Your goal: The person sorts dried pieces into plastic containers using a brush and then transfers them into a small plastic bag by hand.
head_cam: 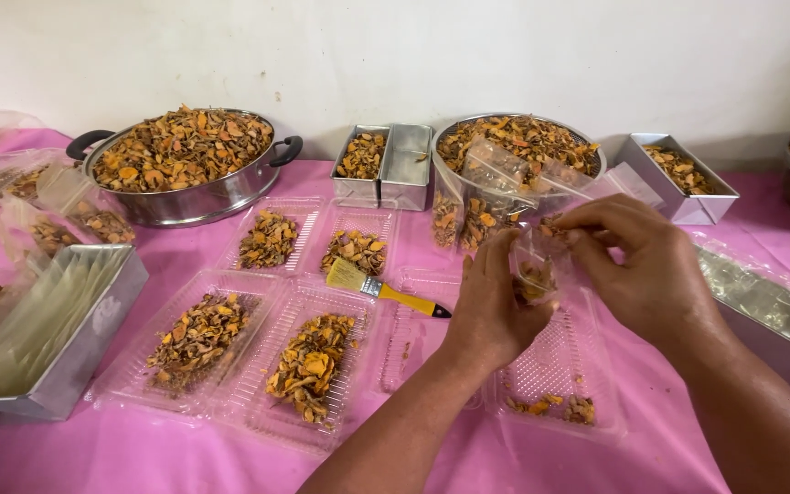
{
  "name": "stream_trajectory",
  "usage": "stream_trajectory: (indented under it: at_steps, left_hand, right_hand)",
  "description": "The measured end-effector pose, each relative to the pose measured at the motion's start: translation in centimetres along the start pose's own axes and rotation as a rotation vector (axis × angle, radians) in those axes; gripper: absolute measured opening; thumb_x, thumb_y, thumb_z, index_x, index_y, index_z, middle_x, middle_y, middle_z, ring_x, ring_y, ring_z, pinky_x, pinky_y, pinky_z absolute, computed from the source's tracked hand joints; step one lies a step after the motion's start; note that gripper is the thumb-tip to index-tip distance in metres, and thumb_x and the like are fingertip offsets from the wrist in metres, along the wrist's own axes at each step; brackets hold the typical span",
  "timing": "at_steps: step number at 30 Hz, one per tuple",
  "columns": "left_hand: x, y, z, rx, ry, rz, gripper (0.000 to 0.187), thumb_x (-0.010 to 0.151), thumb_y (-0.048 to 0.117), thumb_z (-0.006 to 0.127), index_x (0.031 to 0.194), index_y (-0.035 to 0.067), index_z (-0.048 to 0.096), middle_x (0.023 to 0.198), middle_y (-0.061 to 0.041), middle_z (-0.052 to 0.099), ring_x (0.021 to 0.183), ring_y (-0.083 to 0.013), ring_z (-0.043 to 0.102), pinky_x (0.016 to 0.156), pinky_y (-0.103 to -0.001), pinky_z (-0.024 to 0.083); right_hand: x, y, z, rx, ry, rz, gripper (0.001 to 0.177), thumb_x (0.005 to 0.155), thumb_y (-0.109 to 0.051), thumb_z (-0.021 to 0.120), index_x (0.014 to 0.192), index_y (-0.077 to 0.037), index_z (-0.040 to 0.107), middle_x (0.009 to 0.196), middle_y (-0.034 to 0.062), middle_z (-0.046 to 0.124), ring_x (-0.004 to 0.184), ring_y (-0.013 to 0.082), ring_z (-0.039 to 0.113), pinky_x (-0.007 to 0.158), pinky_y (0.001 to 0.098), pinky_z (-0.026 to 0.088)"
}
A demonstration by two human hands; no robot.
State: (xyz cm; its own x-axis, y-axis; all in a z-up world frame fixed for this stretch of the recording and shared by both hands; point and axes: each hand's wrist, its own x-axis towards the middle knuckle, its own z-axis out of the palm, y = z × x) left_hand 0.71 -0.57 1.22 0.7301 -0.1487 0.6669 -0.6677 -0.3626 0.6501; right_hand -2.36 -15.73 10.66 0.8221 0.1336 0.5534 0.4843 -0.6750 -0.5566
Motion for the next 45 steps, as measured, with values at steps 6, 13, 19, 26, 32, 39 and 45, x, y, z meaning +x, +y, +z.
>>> stream_trajectory:
  at_steps: [6,13,19,26,32,39,45]
  left_hand:
    - [-0.2,0.1,0.0,-0.123,0.068,0.053,0.062,0.079,0.006,0.072,0.133,0.001,0.042,0.108,-0.015,0.054,0.094,-0.0268,0.053,0.075,-0.039,0.048]
    - [-0.8,-0.7,0.8,-0.111,-0.064,0.109,0.075,0.084,0.007,0.068,0.147,-0.004,0.028,0.133,-0.025,0.045,0.118,-0.0367,0.054,0.077,-0.04,0.061]
    - [-0.8,-2.1,1.3,-0.127,-0.065,0.136,0.07,0.091,0.013,0.064,0.149,-0.002,0.03,0.136,-0.029,0.045,0.115,-0.0399,0.059,0.08,-0.042,0.061]
    - [-0.6,-1.8,0.8,-0.131,-0.083,0.077,0.088,0.086,0.009,0.073,0.156,-0.005,0.021,0.14,-0.027,0.042,0.081,-0.0304,0.069,0.062,-0.037,0.061]
    - [-1.0,-1.6,1.5,-0.2,-0.063,0.125,0.087,0.087,0.011,0.065,0.16,0.001,0.019,0.118,-0.019,0.048,0.089,-0.027,0.056,0.067,-0.037,0.055]
    - [-0.4,-0.3,0.2,-0.191,-0.066,0.055,0.097,0.083,0.006,0.065,0.161,-0.003,0.008,0.124,-0.022,0.045,0.086,-0.0271,0.056,0.06,-0.038,0.053]
    - [-0.5,-1.5,0.7,-0.132,-0.025,0.125,0.116,0.085,0.013,0.082,0.162,0.001,-0.004,0.125,-0.022,0.047,0.096,-0.0265,0.054,0.067,-0.039,0.06]
  right_hand:
    - [0.0,0.7,-0.6,-0.224,-0.22,-0.058,0.024,0.087,-0.032,0.074,0.108,-0.021,0.08,0.084,-0.0024,0.077,0.058,0.0138,0.058,0.057,0.0327,0.046]
    - [1.7,-1.2,-0.9,-0.245,-0.747,0.312,0.007,0.102,-0.023,0.061,0.098,-0.018,0.064,0.08,0.0033,0.071,0.057,0.0172,0.055,0.055,0.0316,0.049]
    - [1.9,-1.8,-1.1,-0.187,-0.855,0.34,0.047,0.102,-0.029,0.05,0.148,-0.034,0.05,0.089,0.0024,0.071,0.051,0.0161,0.049,0.053,0.0314,0.052]
    - [2.0,1.0,-1.7,-0.356,-0.656,0.102,0.051,0.089,-0.039,0.066,0.139,-0.028,0.063,0.143,-0.0066,0.069,0.129,0.0173,0.066,0.108,0.0411,0.049]
    - [1.8,-2.3,-1.6,-0.346,-0.9,0.261,0.039,0.1,-0.031,0.053,0.135,-0.039,0.067,0.096,-0.0056,0.075,0.047,0.0152,0.061,0.063,0.0307,0.056]
    - [1.8,0.7,-1.0,-0.17,-0.846,0.099,0.048,0.095,-0.039,0.048,0.142,-0.033,0.059,0.142,-0.0113,0.064,0.053,0.0154,0.068,0.061,0.0332,0.066]
    - [1.6,-0.6,-0.8,-0.295,-0.727,0.241,0.027,0.094,-0.033,0.062,0.118,-0.028,0.072,0.108,-0.0029,0.081,0.064,0.0175,0.075,0.07,0.0337,0.067]
